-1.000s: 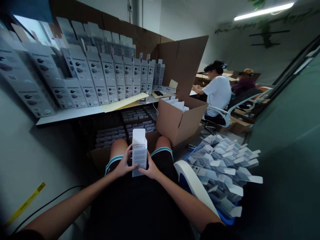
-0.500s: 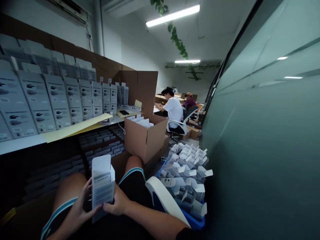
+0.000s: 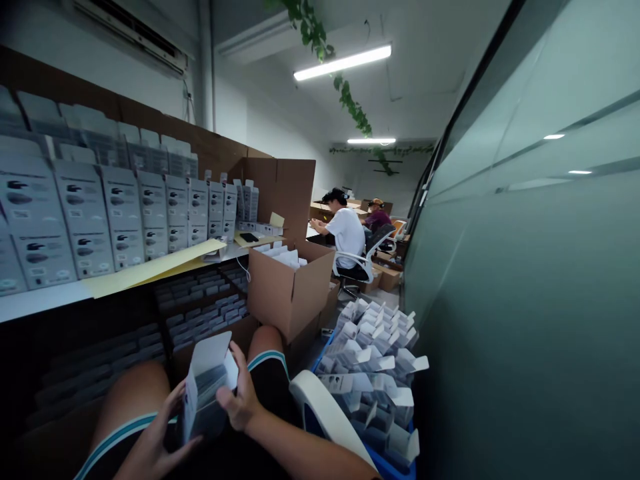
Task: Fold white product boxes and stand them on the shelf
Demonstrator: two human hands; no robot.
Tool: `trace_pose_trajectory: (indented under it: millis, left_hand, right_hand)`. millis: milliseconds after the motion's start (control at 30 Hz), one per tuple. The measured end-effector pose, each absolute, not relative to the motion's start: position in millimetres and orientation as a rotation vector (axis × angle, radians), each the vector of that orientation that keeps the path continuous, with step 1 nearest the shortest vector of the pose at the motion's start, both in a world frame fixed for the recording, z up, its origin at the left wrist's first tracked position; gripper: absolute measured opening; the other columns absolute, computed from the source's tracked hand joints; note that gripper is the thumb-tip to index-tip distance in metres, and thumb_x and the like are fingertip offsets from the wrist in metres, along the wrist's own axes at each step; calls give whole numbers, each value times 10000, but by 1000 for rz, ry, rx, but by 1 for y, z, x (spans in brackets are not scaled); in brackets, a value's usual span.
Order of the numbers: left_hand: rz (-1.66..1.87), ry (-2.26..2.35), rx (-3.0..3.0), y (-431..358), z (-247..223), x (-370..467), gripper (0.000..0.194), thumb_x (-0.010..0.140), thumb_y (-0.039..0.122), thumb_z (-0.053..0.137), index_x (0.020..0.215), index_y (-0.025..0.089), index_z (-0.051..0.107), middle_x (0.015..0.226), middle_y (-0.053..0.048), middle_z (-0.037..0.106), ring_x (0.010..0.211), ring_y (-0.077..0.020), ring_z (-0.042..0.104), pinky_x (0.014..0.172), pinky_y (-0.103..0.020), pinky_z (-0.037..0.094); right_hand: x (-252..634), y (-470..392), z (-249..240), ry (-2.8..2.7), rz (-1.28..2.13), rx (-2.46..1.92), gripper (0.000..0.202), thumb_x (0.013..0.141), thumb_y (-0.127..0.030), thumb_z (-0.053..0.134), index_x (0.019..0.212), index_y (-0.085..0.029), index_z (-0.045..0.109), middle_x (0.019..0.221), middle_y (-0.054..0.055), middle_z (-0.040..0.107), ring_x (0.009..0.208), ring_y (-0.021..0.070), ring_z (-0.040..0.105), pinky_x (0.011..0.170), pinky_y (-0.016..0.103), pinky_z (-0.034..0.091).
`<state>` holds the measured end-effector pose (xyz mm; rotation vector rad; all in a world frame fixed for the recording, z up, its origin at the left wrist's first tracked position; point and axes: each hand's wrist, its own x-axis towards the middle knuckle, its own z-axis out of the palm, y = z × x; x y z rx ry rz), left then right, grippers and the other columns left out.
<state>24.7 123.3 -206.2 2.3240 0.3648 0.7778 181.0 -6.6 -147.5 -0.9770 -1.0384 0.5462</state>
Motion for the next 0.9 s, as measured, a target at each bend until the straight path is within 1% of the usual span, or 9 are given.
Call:
trace_pose_trajectory:
  millis: [67,233,367,433,567,700,767,833,900]
  left_hand:
    - [771,373,2280,123,-206,24,811,804,431,667,1479,271,247,1462,-153,538,1317,-349,546,1067,-511,505]
    - [759,407,2002,122,-200,19,718,801,573,587,1390,206,404,1472,-179,518,1371,-394,472,1140,-591,383]
    - [788,449,1789,113,-182,17,698,784,654,551,1345,245,480,1468,-118,537,1396,-383,439,1183,-586,320]
    - [788,497,1725,107,-175,18,662,782,669,551,1307,268,524,1428,-90,581,1372,-369,472,1185,-578,325]
    - [780,523,1664,104,-170,19,640,732,682,617,1217,265,600,1325,-83,661,1303,-370,538,1149,-545,390]
    - [834,311,1699,103,-163,22,649,785,653,592,1287,241,571,1352,-108,620,1343,-353,489,1161,-497,367]
    - [866,269,1705,99,-156,24,637,806,617,601,1313,235,553,1330,-121,620,1318,-343,502,1150,-498,365]
    - [860,257,1701,95,-150,26,603,824,570,611,1319,232,545,1302,-131,627,1272,-326,528,1130,-503,370]
    - [831,275,1709,95,-148,27,611,809,577,623,1313,240,550,1323,-125,615,1240,-310,546,1106,-487,396]
  right_hand:
    - [188,-7,-128,-1058,586,-879,889,756,-708,591,1449,-201,358,1340,142,554,1214,300,548,1046,453,409]
    - [200,-8,-100,-1094,711,-911,687,818,-631,597,1354,-216,485,1133,90,637,998,240,605,953,397,428]
    - [187,-9,-105,-1182,765,-1026,515,808,-583,643,1175,-222,616,1038,49,630,977,225,573,950,375,419]
    - [177,-10,-111,-1181,788,-1088,476,826,-549,634,1180,-232,617,1001,34,618,944,215,563,927,370,430]
    - [166,-15,-118,-1220,750,-1151,566,847,-526,611,1325,-234,526,1074,46,609,966,215,561,954,382,429]
    - [169,-15,-118,-1164,909,-1000,717,786,-640,620,1350,-208,519,1237,90,611,1126,262,565,1046,419,390]
    - [169,-13,-120,-1075,1004,-898,774,747,-697,607,1338,-201,539,1277,100,619,1172,282,568,1083,436,370]
    - [168,-11,-124,-993,1054,-843,739,774,-696,556,1330,-209,556,1303,90,627,1223,279,552,1125,430,334]
    - [168,-9,-129,-917,1089,-821,651,818,-636,520,1311,-215,585,1322,72,633,1281,268,517,1153,414,303]
